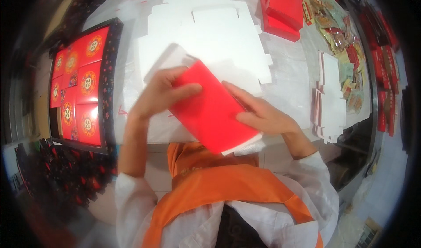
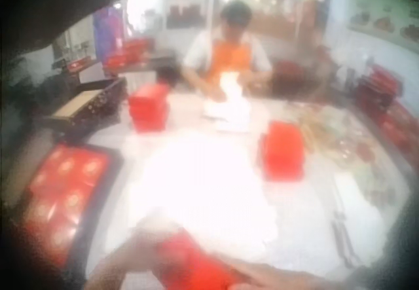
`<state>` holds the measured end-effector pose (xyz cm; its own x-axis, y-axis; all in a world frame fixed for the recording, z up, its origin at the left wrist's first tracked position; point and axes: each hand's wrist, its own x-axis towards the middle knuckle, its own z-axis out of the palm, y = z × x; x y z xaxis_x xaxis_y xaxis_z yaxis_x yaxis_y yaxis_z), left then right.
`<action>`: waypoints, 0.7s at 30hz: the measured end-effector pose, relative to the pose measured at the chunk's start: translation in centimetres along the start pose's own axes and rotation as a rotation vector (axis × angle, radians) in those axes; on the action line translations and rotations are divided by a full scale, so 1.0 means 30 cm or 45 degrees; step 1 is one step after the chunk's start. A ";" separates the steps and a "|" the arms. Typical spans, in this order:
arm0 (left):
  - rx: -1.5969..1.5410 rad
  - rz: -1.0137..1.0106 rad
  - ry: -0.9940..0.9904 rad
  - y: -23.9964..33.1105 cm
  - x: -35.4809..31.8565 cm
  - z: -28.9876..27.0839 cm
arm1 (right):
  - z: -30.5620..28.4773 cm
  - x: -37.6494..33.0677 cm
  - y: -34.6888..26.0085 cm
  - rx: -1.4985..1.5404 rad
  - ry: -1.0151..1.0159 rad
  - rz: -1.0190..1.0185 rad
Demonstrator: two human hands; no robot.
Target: The person assembles small red boxes by folding white cardboard pieces and inserting them into red plastic shells. The person repeatedly picks up a white cardboard piece, folds it, and places it into a red shell, then stacks the completed box on the table.
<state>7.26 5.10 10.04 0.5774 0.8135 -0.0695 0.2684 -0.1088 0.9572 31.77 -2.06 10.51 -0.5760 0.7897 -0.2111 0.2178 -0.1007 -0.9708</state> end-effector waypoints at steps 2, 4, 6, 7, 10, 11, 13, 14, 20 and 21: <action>0.138 -0.083 0.125 0.053 0.034 -0.046 | 0.012 -0.010 0.039 0.190 0.115 -0.038; 0.330 0.046 0.306 0.083 0.078 -0.060 | 0.027 0.008 0.067 0.123 0.223 -0.080; 0.667 0.410 0.625 0.102 0.105 -0.038 | 0.068 0.041 0.086 0.292 0.379 -0.101; 0.855 0.628 0.829 0.110 0.109 -0.024 | 0.083 0.065 0.083 0.399 0.462 -0.118; 0.533 0.921 0.952 0.117 0.030 0.096 | 0.096 0.126 0.075 0.768 0.773 -0.184; 0.198 0.764 0.773 0.102 -0.048 0.157 | 0.093 0.146 0.071 0.749 0.812 -0.226; -0.421 0.454 0.607 0.046 -0.147 0.295 | 0.084 0.192 0.078 0.700 0.888 -0.306; -0.781 0.139 0.661 0.035 -0.148 0.369 | 0.090 0.204 0.076 0.703 0.925 -0.319; -1.427 0.023 0.614 -0.010 -0.059 0.351 | 0.157 0.181 0.001 0.692 0.806 -0.233; -1.444 0.085 0.670 -0.001 -0.049 0.352 | 0.168 0.182 0.023 0.626 0.725 -0.302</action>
<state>14.56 -2.12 7.13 0.1165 0.9831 -0.1414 -0.7151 0.1818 0.6750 24.82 -0.87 8.11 -0.0426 0.9986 -0.0297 -0.3102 -0.0415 -0.9497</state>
